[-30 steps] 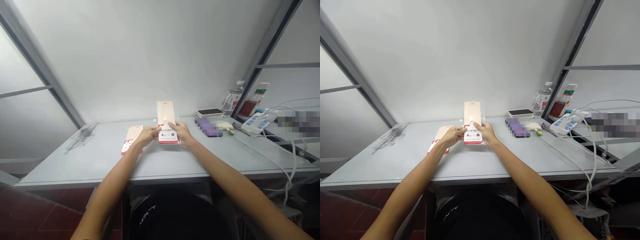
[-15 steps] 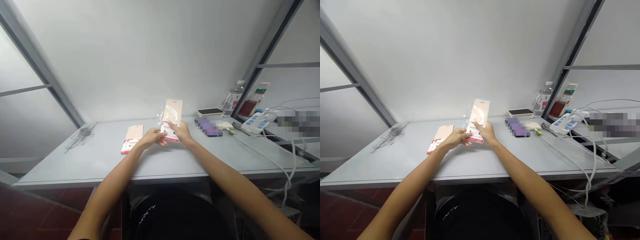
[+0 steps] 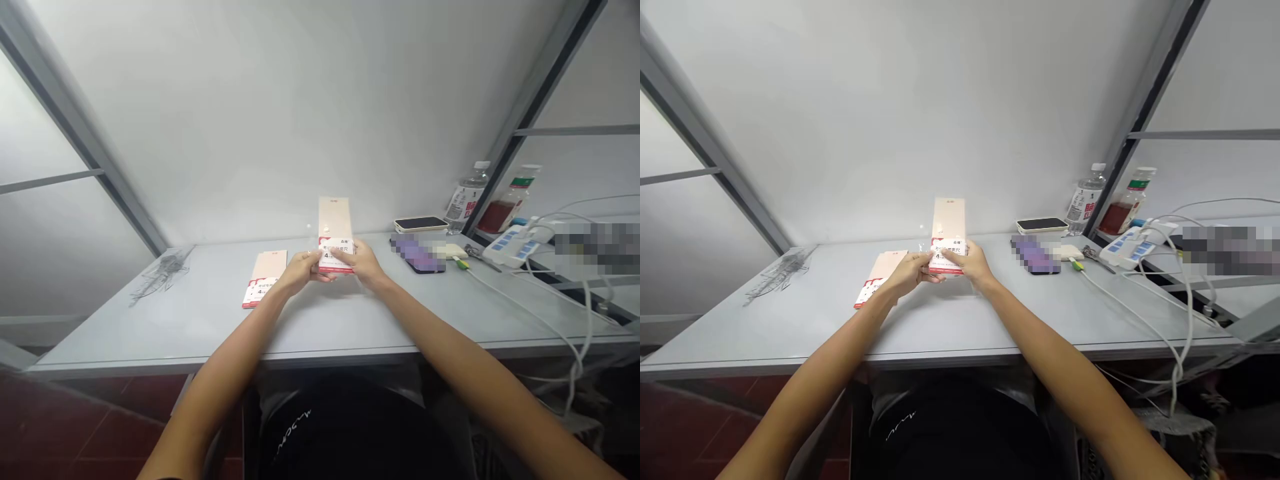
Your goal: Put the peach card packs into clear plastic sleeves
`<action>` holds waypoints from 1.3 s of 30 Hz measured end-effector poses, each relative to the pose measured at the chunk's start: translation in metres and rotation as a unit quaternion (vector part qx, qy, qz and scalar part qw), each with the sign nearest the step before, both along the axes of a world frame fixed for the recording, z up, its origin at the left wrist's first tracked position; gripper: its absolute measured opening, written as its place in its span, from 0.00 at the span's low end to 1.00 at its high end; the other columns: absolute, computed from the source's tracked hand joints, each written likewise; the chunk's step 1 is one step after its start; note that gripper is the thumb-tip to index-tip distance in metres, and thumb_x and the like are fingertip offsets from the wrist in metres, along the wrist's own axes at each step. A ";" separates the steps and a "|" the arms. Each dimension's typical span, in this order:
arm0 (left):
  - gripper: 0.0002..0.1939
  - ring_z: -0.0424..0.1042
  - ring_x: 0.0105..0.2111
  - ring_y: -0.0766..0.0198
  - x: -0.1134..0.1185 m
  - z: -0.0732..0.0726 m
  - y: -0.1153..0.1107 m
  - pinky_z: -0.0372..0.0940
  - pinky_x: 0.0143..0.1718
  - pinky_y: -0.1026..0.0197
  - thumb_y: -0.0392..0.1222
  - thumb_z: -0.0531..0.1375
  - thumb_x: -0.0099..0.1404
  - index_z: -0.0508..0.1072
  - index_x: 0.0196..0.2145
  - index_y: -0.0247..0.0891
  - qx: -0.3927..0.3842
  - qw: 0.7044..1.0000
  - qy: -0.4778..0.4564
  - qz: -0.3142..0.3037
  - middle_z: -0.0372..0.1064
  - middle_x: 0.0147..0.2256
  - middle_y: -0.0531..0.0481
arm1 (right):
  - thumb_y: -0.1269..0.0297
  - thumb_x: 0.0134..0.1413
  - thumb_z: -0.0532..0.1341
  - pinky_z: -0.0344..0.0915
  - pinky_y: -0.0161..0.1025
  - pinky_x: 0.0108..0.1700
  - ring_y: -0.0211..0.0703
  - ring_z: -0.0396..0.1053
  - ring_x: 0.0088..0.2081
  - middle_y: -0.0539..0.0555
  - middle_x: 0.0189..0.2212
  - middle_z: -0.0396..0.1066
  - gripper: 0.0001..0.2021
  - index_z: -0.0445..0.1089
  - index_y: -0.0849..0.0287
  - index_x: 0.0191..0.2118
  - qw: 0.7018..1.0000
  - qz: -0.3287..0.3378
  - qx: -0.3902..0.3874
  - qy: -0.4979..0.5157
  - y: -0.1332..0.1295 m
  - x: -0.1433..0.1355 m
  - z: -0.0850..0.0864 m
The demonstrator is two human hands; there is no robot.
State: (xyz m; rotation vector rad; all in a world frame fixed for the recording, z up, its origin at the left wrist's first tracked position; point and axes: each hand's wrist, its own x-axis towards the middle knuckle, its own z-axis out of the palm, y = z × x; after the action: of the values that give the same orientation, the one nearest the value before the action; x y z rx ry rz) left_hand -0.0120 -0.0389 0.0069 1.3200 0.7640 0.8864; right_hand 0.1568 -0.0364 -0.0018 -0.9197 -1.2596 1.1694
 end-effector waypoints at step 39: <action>0.32 0.70 0.40 0.56 0.003 0.003 0.002 0.67 0.34 0.58 0.67 0.48 0.58 0.72 0.41 0.36 0.001 0.989 -0.133 0.058 0.71 0.41 0.42 | 0.51 0.45 0.63 0.70 0.42 0.27 0.45 0.72 0.30 0.55 0.36 0.73 0.21 0.64 0.56 0.43 0.997 0.046 0.064 -0.023 -0.008 -0.008 -0.002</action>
State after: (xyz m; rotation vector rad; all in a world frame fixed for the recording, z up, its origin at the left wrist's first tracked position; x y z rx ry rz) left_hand -0.0090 -0.0370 0.0104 1.1378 0.6353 1.1315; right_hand 0.1489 -0.0446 -0.0037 -0.8058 -1.4101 1.1310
